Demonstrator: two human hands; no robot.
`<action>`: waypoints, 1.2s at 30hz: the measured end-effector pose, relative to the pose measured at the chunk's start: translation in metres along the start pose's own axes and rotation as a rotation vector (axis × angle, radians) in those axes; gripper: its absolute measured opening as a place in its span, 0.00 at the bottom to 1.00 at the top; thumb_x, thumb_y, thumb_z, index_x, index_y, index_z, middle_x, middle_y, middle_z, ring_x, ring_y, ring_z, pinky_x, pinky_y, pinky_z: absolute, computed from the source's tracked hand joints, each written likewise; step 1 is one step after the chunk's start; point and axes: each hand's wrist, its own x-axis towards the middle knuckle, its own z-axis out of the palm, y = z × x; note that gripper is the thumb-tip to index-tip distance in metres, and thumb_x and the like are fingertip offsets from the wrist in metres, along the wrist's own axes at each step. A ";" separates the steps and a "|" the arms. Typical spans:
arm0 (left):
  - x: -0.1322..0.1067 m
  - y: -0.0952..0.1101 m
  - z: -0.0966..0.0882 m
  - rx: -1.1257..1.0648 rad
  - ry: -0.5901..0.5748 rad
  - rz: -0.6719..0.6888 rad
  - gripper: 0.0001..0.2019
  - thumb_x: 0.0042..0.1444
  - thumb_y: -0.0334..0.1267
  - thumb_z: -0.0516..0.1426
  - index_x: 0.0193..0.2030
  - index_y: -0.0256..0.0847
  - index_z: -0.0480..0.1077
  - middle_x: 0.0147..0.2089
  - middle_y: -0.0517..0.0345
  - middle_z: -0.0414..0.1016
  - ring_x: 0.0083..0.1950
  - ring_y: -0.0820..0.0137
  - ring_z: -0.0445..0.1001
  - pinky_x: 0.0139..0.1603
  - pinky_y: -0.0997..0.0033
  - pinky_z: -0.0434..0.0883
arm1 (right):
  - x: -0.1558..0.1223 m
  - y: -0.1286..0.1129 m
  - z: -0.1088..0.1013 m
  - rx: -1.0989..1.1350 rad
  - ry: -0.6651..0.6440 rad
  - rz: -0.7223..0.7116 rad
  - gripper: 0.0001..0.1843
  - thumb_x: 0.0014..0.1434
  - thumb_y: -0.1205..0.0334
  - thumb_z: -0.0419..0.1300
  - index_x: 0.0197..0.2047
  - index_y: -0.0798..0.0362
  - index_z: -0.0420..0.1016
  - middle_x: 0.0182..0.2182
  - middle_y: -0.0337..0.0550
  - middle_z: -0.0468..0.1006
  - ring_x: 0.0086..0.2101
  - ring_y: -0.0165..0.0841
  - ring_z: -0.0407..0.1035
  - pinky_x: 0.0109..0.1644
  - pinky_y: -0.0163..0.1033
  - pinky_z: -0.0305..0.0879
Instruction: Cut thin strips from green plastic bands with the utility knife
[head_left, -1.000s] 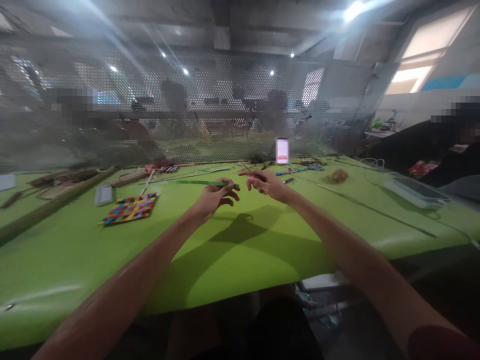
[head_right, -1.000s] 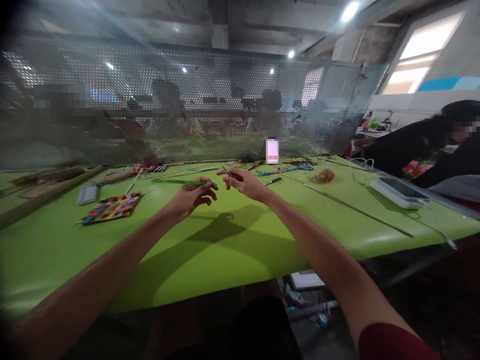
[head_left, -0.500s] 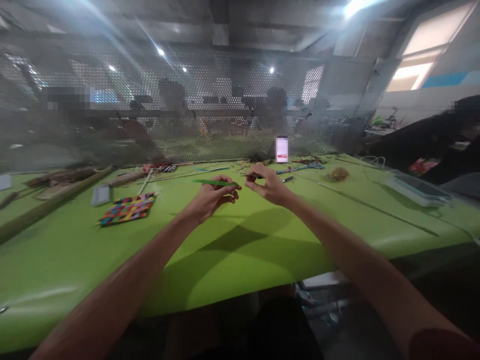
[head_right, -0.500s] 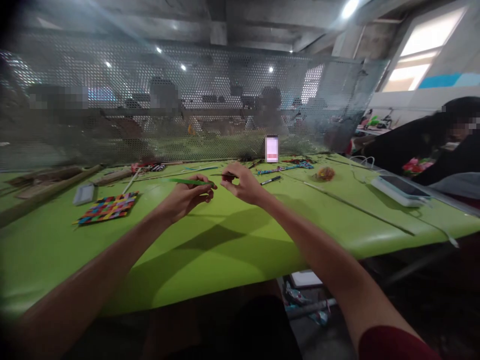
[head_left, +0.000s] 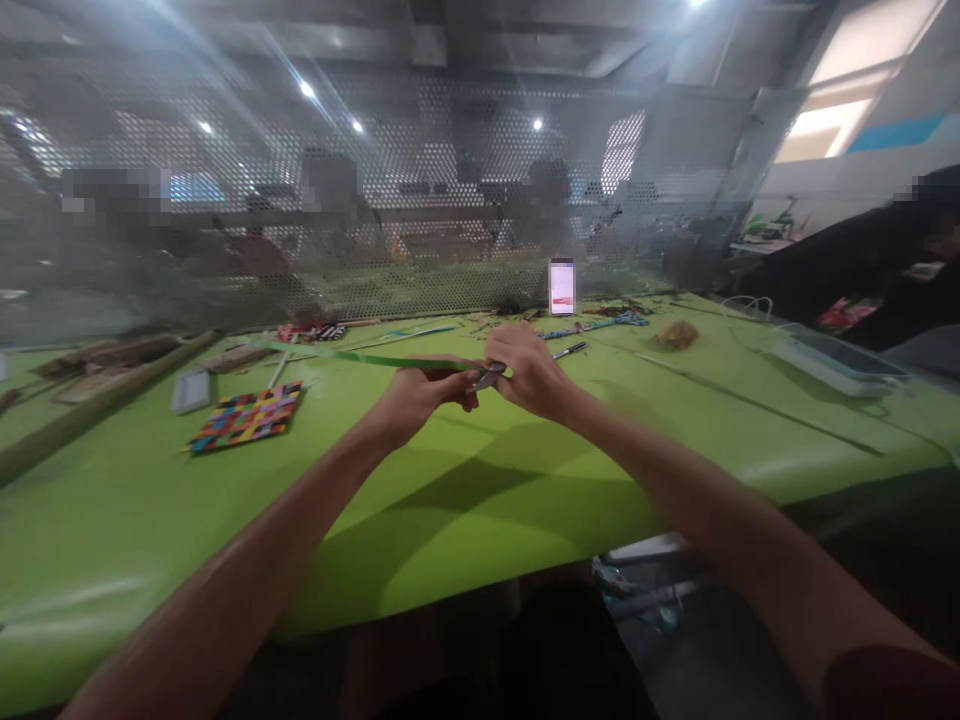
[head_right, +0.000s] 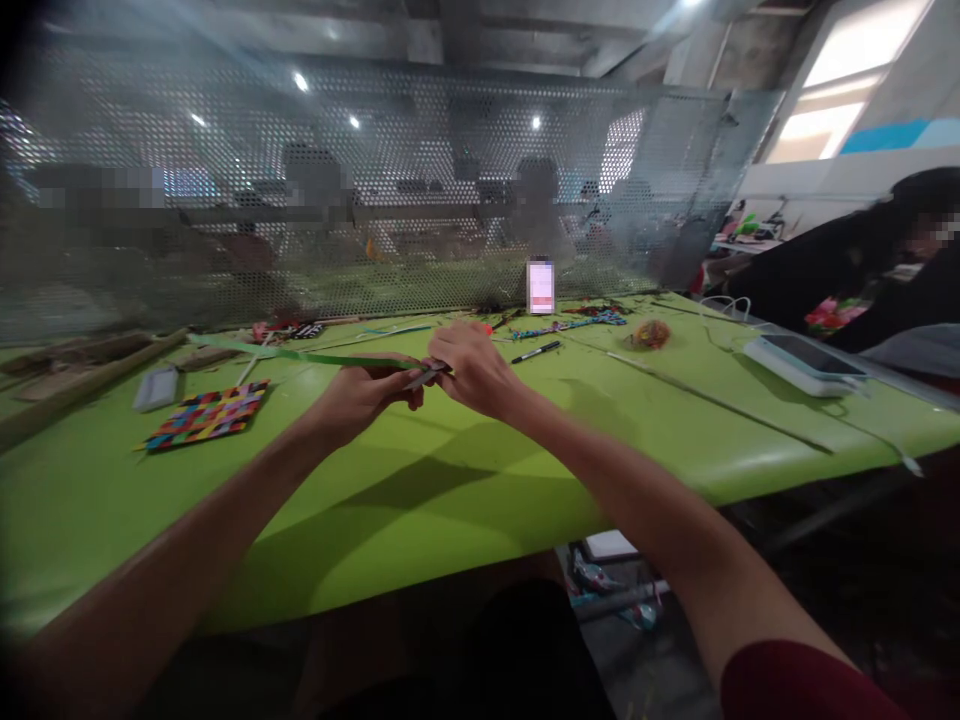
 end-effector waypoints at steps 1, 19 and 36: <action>0.000 0.001 0.000 0.017 -0.001 0.010 0.09 0.53 0.41 0.67 0.28 0.38 0.79 0.25 0.55 0.77 0.28 0.69 0.73 0.33 0.68 0.72 | 0.000 -0.001 0.000 0.000 0.006 -0.008 0.12 0.62 0.69 0.56 0.28 0.53 0.58 0.28 0.42 0.65 0.33 0.33 0.54 0.41 0.39 0.45; 0.000 -0.005 -0.004 0.081 -0.075 0.112 0.08 0.59 0.42 0.62 0.33 0.40 0.76 0.25 0.59 0.74 0.29 0.70 0.71 0.35 0.69 0.67 | 0.002 -0.010 0.010 0.132 0.021 0.091 0.15 0.59 0.71 0.53 0.27 0.51 0.50 0.28 0.41 0.62 0.34 0.33 0.52 0.40 0.38 0.47; -0.002 0.004 0.002 0.056 -0.032 0.116 0.08 0.56 0.40 0.63 0.30 0.38 0.77 0.23 0.58 0.72 0.26 0.71 0.69 0.30 0.71 0.67 | 0.001 -0.009 0.013 0.203 0.033 0.102 0.13 0.63 0.68 0.52 0.29 0.51 0.51 0.29 0.42 0.62 0.34 0.33 0.54 0.39 0.38 0.49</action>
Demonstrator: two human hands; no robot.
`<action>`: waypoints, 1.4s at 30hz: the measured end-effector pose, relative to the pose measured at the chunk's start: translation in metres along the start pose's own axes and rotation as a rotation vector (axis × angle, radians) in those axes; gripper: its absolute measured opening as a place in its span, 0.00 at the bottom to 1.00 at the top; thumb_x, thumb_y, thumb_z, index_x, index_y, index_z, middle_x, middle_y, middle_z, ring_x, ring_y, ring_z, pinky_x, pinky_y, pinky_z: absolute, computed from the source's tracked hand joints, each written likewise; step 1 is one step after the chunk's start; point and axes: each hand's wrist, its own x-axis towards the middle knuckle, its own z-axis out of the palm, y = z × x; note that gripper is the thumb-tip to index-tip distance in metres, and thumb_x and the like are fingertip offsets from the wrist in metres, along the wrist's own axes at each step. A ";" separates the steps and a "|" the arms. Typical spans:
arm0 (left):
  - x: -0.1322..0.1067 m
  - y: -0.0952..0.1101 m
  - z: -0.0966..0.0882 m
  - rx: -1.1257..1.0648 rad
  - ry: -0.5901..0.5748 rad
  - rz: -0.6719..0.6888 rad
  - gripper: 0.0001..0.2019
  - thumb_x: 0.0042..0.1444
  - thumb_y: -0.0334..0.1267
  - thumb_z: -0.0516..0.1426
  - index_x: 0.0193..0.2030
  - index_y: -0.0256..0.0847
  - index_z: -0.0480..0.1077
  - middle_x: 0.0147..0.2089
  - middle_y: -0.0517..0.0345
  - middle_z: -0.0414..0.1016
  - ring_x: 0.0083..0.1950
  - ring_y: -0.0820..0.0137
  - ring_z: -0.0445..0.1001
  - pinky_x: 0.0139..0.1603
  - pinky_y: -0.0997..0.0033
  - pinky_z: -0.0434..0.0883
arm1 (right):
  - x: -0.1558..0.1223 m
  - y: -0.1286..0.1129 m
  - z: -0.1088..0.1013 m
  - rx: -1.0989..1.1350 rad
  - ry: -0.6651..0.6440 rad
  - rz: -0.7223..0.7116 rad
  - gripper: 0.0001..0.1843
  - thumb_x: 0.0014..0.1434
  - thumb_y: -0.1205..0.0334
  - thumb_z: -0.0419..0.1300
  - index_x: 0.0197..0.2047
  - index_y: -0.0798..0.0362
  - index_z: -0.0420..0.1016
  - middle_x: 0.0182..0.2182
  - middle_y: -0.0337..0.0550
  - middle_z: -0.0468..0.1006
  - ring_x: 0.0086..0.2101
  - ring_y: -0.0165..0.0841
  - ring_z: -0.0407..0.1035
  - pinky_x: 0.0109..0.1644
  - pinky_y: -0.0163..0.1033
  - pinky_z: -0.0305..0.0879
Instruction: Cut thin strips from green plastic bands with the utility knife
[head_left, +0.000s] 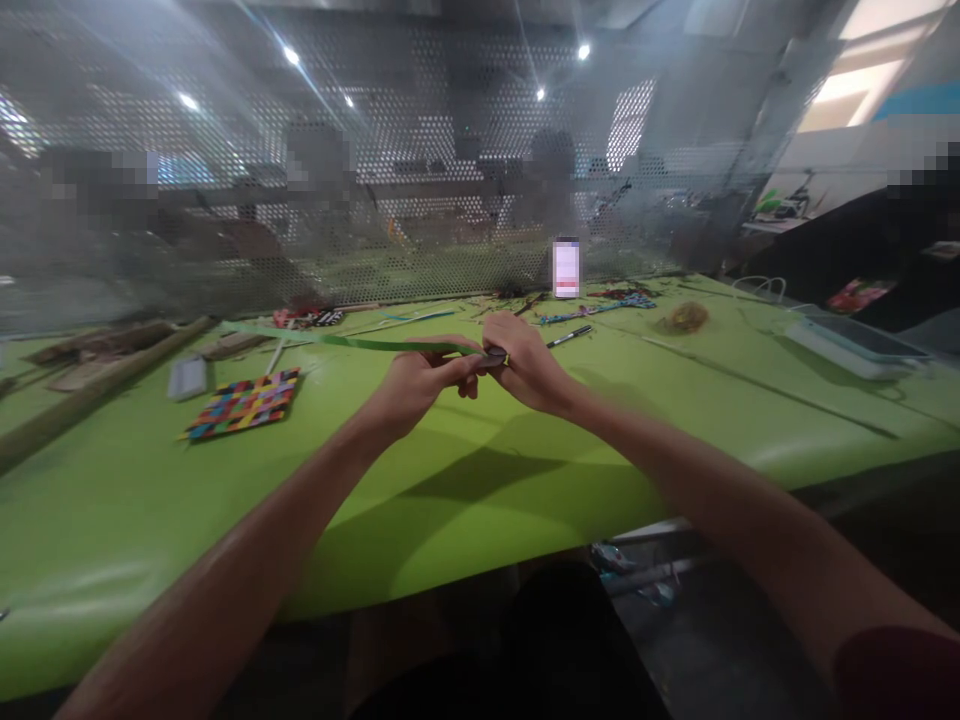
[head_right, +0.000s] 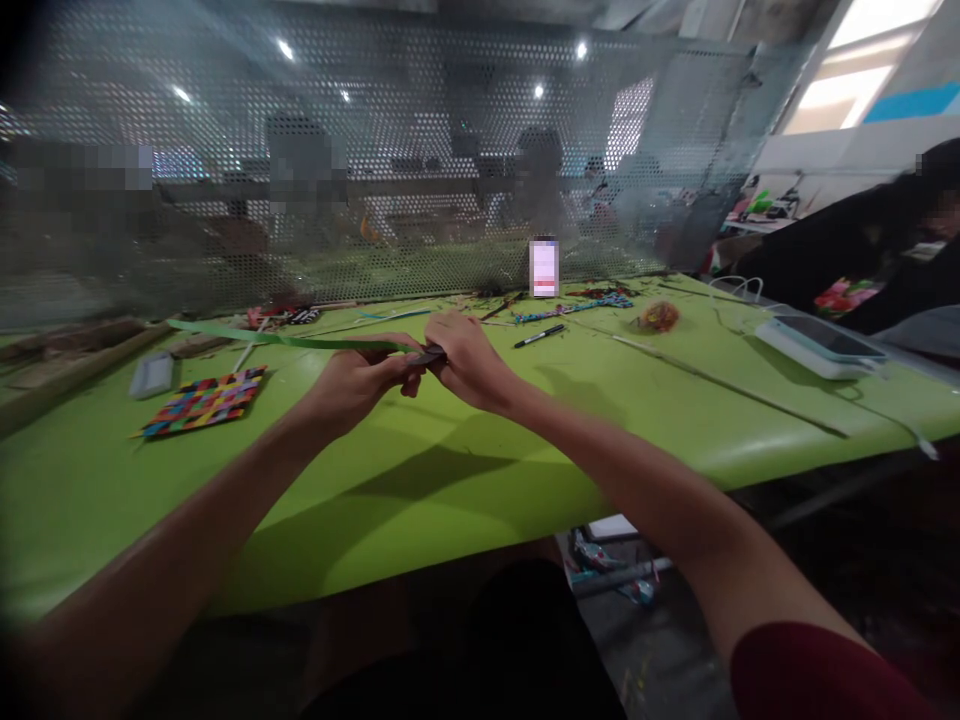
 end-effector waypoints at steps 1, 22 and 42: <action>0.000 0.001 0.000 -0.003 0.001 0.002 0.09 0.56 0.41 0.63 0.30 0.38 0.77 0.22 0.58 0.72 0.26 0.71 0.69 0.30 0.71 0.67 | 0.000 0.000 0.000 0.003 0.001 0.002 0.13 0.63 0.68 0.52 0.29 0.51 0.51 0.29 0.42 0.62 0.34 0.33 0.54 0.39 0.38 0.49; 0.000 0.002 0.000 0.025 -0.001 0.014 0.09 0.55 0.40 0.64 0.29 0.38 0.77 0.23 0.57 0.72 0.26 0.71 0.68 0.30 0.70 0.67 | -0.002 0.000 0.005 -0.020 -0.018 0.040 0.15 0.64 0.70 0.53 0.28 0.51 0.52 0.29 0.41 0.63 0.34 0.33 0.56 0.40 0.38 0.50; 0.000 0.005 0.001 0.179 0.021 0.029 0.12 0.57 0.35 0.62 0.22 0.38 0.72 0.23 0.58 0.72 0.26 0.72 0.69 0.30 0.72 0.68 | -0.002 -0.005 0.003 -0.129 -0.080 0.107 0.12 0.62 0.71 0.52 0.27 0.52 0.56 0.31 0.43 0.67 0.36 0.36 0.59 0.43 0.40 0.52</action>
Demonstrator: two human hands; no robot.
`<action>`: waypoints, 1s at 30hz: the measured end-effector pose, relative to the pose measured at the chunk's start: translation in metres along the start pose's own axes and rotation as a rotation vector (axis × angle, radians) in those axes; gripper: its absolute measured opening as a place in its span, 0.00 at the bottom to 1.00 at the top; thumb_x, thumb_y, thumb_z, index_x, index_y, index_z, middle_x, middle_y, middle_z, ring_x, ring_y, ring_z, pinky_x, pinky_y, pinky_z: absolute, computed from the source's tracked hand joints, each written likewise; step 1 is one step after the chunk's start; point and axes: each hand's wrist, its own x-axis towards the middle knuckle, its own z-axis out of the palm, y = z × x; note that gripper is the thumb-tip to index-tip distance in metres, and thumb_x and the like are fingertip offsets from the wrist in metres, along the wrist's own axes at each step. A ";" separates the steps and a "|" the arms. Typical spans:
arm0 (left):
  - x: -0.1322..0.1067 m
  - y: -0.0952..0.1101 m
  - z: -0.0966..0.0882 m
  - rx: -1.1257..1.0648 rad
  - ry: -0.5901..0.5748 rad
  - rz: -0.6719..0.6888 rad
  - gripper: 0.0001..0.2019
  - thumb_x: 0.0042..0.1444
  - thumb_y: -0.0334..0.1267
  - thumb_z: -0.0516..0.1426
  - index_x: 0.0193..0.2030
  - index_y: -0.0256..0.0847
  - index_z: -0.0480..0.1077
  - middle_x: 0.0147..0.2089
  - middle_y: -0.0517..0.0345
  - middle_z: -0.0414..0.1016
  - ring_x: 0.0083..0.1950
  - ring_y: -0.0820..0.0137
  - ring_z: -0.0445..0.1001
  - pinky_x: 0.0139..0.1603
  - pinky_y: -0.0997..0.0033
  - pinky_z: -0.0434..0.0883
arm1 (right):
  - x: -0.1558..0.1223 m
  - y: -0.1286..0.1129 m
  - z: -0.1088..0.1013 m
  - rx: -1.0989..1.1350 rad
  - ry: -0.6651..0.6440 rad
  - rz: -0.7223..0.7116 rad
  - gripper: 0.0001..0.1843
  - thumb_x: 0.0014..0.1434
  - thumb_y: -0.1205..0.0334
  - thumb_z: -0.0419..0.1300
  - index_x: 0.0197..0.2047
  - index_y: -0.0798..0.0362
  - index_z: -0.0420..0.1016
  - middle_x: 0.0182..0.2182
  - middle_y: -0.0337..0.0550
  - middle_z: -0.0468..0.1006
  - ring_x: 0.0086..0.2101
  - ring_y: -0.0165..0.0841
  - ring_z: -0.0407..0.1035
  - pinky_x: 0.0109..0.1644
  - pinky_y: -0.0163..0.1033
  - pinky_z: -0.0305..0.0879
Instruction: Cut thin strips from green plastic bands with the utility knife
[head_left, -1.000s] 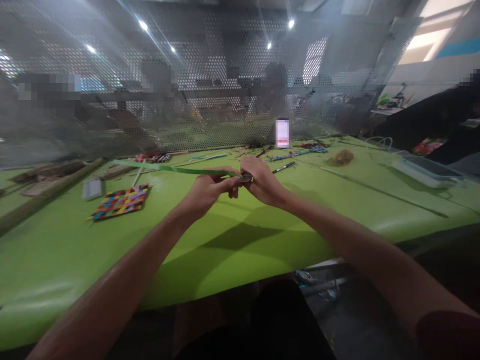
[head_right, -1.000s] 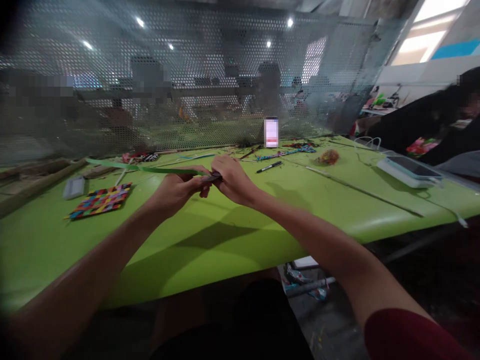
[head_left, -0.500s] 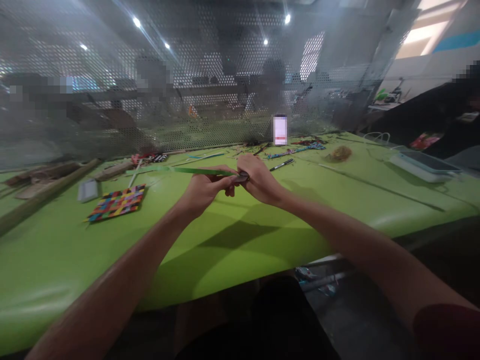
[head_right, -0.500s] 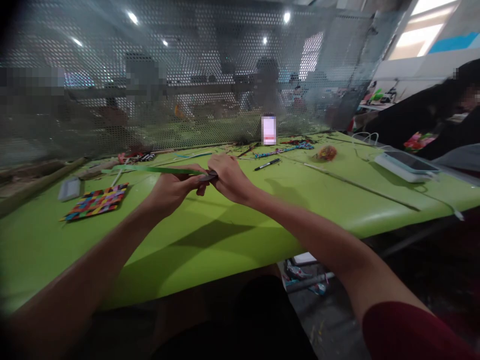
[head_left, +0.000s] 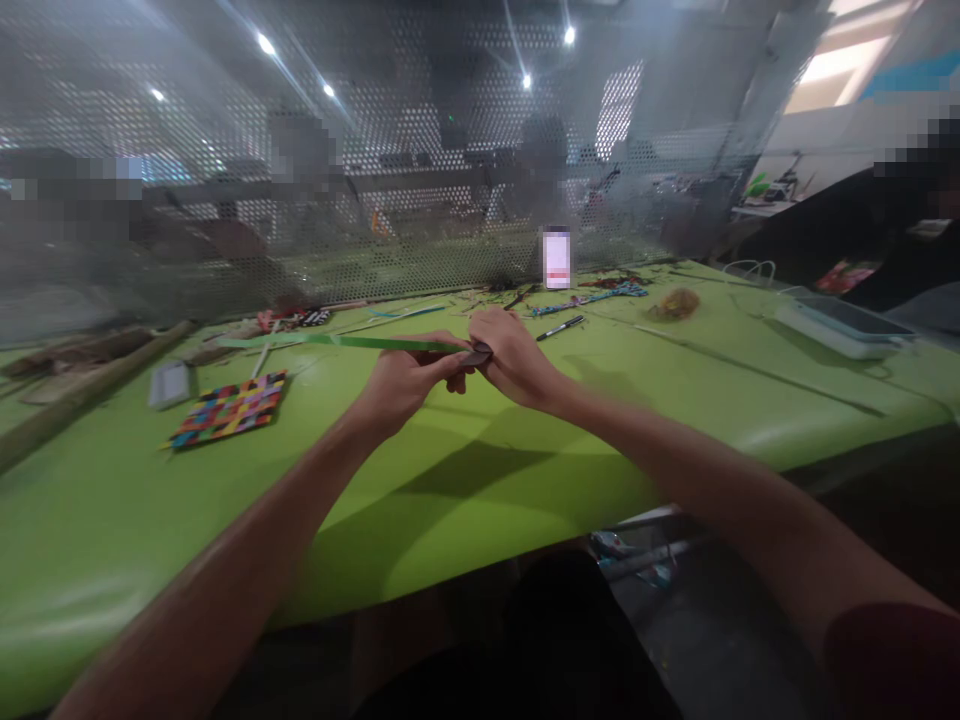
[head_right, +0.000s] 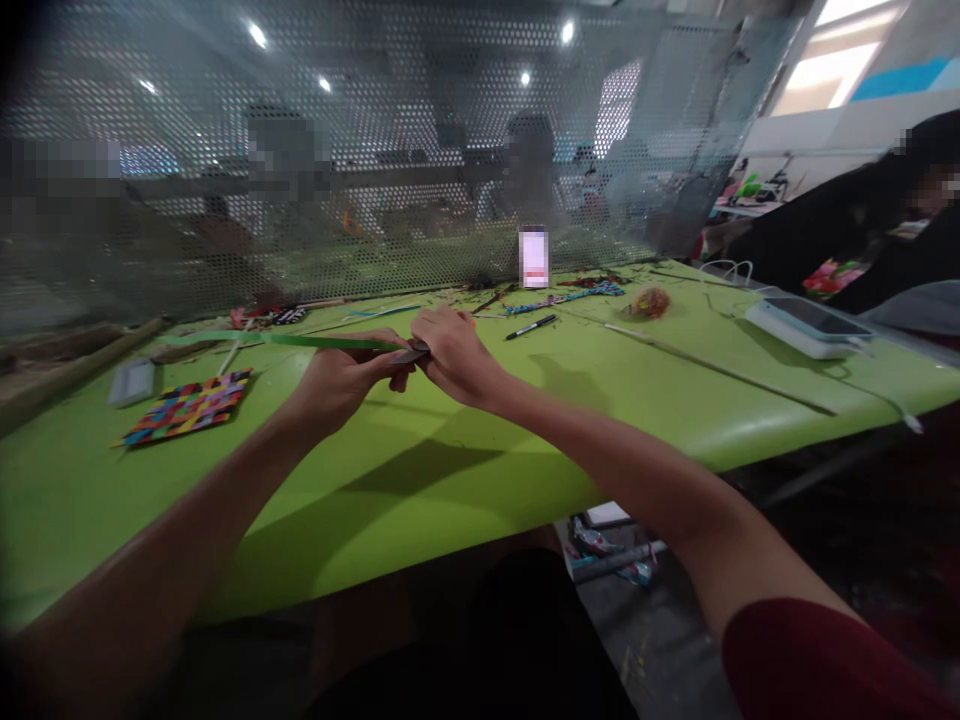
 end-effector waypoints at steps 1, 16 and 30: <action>0.000 0.000 0.000 0.001 0.004 -0.002 0.12 0.56 0.34 0.62 0.23 0.38 0.72 0.23 0.58 0.72 0.26 0.72 0.69 0.30 0.72 0.68 | 0.000 0.000 0.000 0.001 0.002 0.002 0.12 0.62 0.71 0.52 0.27 0.52 0.55 0.31 0.43 0.67 0.36 0.36 0.59 0.43 0.40 0.53; -0.001 0.009 0.004 0.005 0.027 -0.014 0.19 0.54 0.48 0.66 0.21 0.37 0.73 0.22 0.56 0.72 0.25 0.72 0.69 0.28 0.72 0.68 | -0.001 -0.006 0.001 0.046 0.006 0.073 0.14 0.63 0.72 0.52 0.27 0.52 0.54 0.30 0.42 0.65 0.37 0.35 0.59 0.43 0.40 0.53; -0.002 -0.007 0.002 -0.019 0.015 0.002 0.15 0.57 0.46 0.65 0.26 0.38 0.74 0.24 0.57 0.75 0.26 0.72 0.71 0.29 0.71 0.69 | -0.002 -0.005 0.003 0.101 0.027 0.039 0.15 0.65 0.71 0.52 0.26 0.52 0.56 0.29 0.42 0.67 0.35 0.35 0.58 0.43 0.40 0.54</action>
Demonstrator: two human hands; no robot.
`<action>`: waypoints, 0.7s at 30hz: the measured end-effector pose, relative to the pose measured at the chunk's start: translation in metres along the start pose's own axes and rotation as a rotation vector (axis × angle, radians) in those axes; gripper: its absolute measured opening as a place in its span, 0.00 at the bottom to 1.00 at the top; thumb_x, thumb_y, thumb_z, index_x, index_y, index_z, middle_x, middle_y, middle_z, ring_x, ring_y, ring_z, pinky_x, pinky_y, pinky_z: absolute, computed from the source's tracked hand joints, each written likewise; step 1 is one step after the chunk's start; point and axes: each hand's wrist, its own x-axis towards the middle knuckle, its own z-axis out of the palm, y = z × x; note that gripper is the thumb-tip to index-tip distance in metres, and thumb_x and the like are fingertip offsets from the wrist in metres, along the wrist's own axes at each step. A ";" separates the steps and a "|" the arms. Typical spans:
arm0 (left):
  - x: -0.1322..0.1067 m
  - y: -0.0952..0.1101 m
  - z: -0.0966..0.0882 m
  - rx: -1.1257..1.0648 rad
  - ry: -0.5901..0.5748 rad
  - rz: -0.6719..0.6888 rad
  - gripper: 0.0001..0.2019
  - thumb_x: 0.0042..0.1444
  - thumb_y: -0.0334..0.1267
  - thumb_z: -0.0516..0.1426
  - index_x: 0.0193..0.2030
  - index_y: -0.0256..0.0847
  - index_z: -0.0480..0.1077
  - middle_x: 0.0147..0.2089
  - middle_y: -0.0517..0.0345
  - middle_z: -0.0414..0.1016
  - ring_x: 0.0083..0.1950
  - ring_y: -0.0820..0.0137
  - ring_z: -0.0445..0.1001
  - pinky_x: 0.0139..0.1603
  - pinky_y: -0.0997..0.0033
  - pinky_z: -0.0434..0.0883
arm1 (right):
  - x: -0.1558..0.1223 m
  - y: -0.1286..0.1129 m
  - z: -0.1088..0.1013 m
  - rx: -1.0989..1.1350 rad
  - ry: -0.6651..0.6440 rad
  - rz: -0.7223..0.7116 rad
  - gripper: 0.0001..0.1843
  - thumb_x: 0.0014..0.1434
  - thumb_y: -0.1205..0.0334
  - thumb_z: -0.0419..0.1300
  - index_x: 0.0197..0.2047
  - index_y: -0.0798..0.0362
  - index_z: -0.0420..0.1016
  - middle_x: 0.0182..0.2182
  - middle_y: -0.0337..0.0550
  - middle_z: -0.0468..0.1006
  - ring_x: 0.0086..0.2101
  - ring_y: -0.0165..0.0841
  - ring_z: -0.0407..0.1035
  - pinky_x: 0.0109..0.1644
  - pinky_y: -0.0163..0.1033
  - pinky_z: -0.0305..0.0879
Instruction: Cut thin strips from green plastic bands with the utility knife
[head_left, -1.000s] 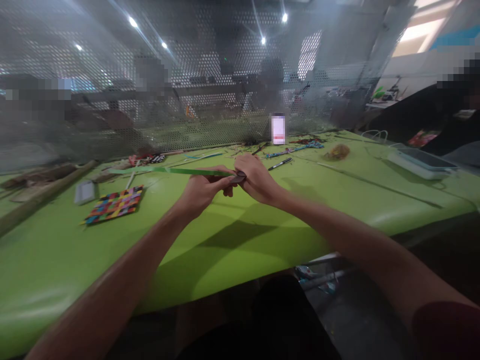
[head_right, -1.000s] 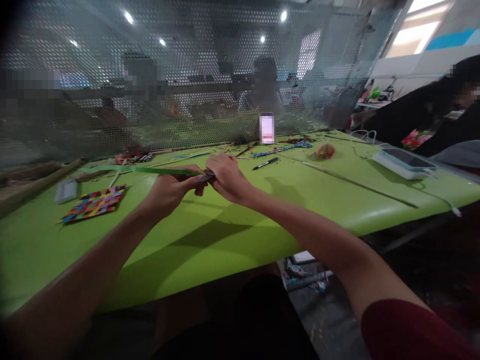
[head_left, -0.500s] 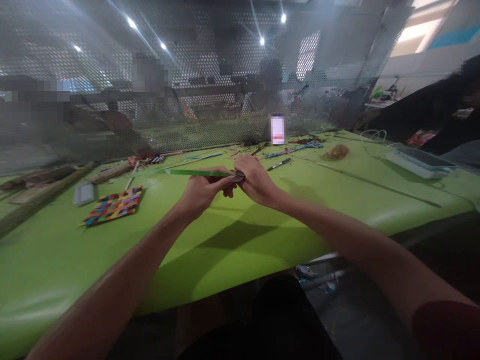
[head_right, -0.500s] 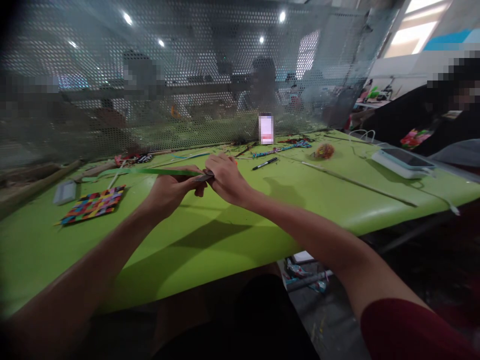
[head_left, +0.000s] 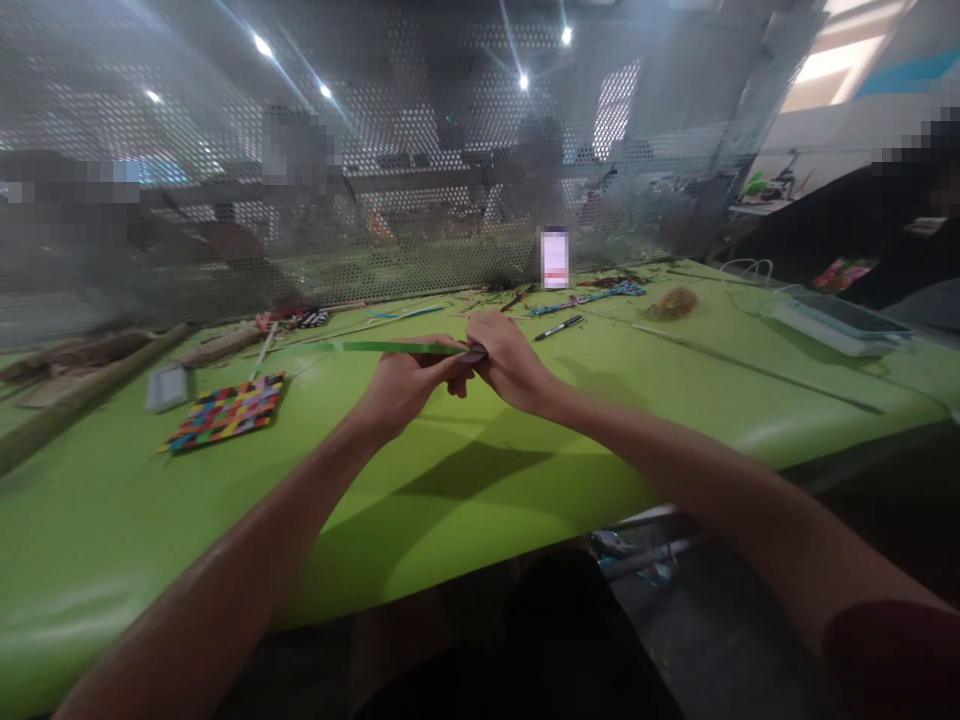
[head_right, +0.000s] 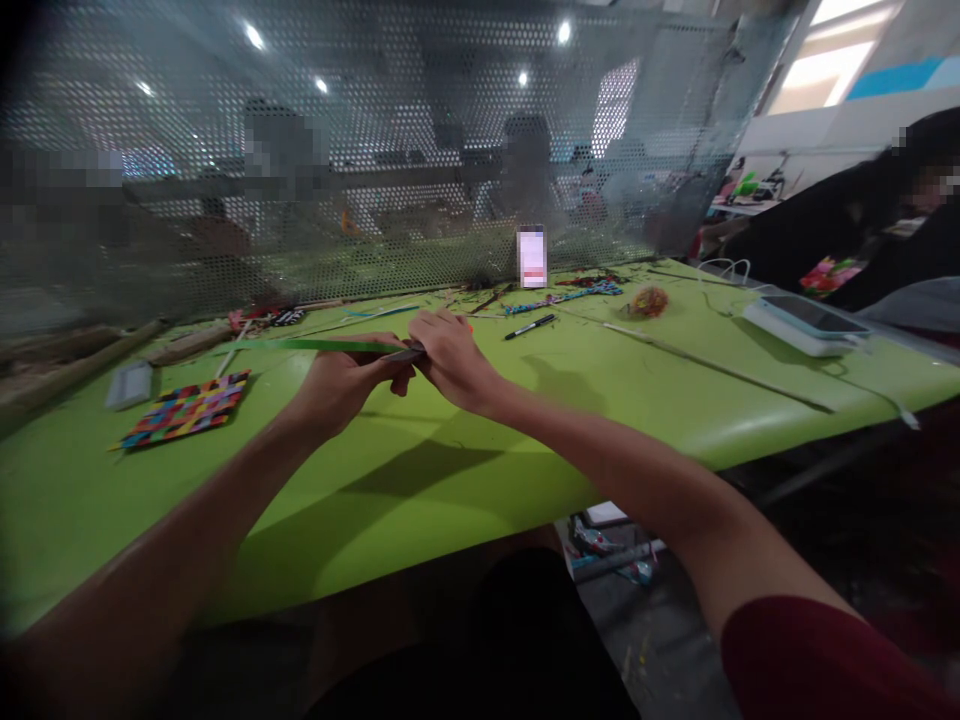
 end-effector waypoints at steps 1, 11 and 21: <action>0.000 0.000 0.000 -0.007 0.001 0.002 0.15 0.57 0.47 0.65 0.26 0.38 0.75 0.24 0.57 0.75 0.26 0.72 0.71 0.29 0.71 0.68 | 0.000 0.000 0.000 0.002 0.000 -0.001 0.15 0.65 0.71 0.52 0.26 0.52 0.56 0.29 0.42 0.67 0.35 0.34 0.58 0.43 0.40 0.54; 0.001 0.008 0.001 0.000 0.016 -0.056 0.16 0.52 0.48 0.67 0.25 0.38 0.75 0.22 0.57 0.74 0.25 0.71 0.71 0.29 0.70 0.70 | 0.000 -0.001 -0.002 -0.017 -0.021 0.003 0.15 0.65 0.71 0.51 0.26 0.52 0.56 0.29 0.43 0.66 0.35 0.35 0.59 0.42 0.41 0.54; 0.001 0.009 0.000 0.042 -0.012 -0.086 0.17 0.53 0.49 0.67 0.23 0.38 0.74 0.23 0.57 0.74 0.26 0.71 0.71 0.30 0.70 0.70 | 0.001 0.003 0.004 -0.056 -0.026 0.001 0.14 0.63 0.70 0.51 0.26 0.52 0.54 0.30 0.43 0.66 0.35 0.34 0.58 0.42 0.40 0.53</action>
